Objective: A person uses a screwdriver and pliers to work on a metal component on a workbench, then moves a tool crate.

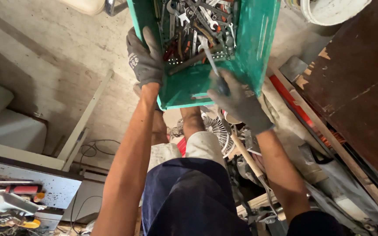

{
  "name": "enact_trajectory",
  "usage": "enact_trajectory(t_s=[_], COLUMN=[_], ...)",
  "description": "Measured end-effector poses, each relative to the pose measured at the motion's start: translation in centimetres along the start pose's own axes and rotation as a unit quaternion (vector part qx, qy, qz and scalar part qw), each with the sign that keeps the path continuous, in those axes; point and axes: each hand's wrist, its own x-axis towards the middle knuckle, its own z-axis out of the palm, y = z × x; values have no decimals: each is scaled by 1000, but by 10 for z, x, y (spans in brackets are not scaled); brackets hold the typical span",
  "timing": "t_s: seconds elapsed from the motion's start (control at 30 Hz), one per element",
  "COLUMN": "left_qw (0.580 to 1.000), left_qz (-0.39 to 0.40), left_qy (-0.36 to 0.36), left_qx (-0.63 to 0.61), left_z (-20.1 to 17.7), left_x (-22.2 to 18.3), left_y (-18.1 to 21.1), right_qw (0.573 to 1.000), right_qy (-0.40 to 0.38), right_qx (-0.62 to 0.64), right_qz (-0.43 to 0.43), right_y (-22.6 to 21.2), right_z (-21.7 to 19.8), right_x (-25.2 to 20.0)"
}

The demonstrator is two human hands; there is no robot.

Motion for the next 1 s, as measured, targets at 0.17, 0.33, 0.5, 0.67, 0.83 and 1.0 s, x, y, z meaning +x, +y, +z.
enact_trajectory(t_s=[0.17, 0.33, 0.5, 0.67, 0.83, 1.0], left_qw=[742, 743, 930, 711, 848, 772], left_qz=[-356, -348, -137, -382, -178, -312], left_qy=[75, -40, 98, -36, -133, -62], left_qx=[-563, -570, -326, -589, -481, -550], left_z=[-62, -44, 0, -72, -21, -18], left_x=[37, 27, 10, 43, 17, 34], left_y=[-23, -14, 3, -30, -22, -22], right_qw=[946, 746, 785, 832, 886, 891], right_qy=[170, 360, 514, 491, 426, 424], right_qx=[-257, -512, -247, -220, -183, -118], right_qz=[-98, -229, -244, 138, -23, 110], right_y=[-5, 60, 14, 29, 18, 17], right_z=[-7, -66, -79, -95, -98, -106], right_x=[23, 22, 51, 84, 72, 71])
